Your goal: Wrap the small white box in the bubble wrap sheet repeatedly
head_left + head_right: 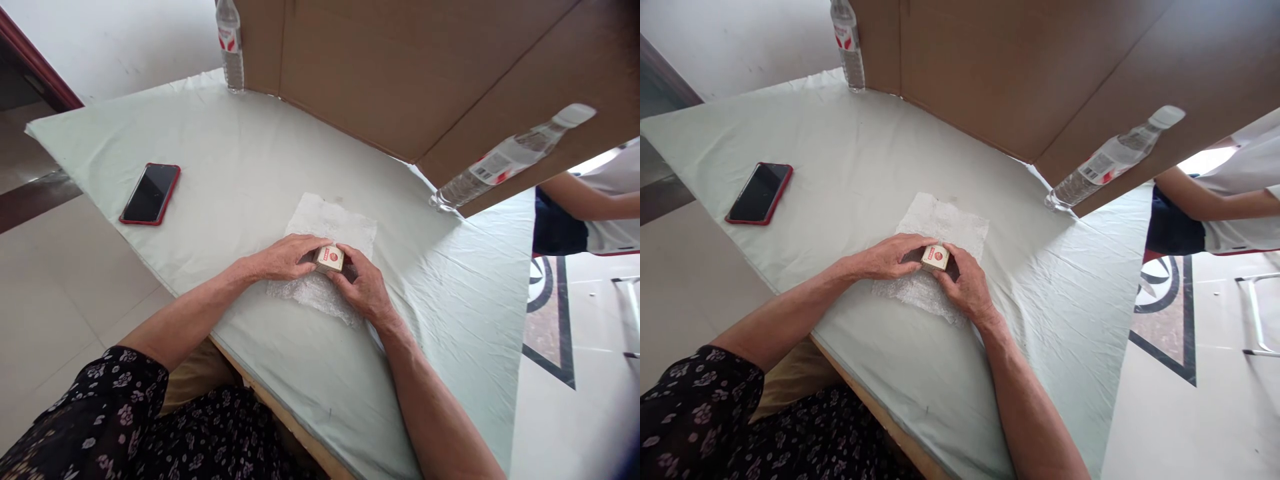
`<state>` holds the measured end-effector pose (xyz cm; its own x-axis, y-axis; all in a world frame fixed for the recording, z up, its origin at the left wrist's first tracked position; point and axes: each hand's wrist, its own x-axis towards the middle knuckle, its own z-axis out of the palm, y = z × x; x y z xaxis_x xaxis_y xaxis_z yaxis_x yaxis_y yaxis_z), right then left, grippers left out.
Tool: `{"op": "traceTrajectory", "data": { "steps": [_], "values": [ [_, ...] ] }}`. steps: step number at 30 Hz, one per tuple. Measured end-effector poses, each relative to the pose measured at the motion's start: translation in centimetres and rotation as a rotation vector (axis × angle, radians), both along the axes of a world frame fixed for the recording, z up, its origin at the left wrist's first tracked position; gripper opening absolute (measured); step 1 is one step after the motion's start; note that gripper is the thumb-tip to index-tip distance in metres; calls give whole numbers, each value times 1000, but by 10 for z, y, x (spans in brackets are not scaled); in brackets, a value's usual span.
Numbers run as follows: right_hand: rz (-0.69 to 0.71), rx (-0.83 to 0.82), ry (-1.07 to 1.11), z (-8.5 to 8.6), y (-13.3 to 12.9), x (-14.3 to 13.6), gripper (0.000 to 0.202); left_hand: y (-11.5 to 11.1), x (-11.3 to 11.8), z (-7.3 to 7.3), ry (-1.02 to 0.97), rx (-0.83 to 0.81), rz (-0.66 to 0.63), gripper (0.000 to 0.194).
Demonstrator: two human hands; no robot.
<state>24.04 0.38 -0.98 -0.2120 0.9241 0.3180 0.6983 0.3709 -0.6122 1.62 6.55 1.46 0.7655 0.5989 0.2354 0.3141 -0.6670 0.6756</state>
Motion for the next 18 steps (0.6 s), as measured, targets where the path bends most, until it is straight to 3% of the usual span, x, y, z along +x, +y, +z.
{"op": "traceTrajectory", "data": {
  "steps": [13,18],
  "values": [
    [19,-15,-12,3,0,2,51,-1,0,1,15,-4,-8,56],
    [-14,126,14,33,-6,3,51,-1,0,2,43,-1,-1,56]
  ]
}}
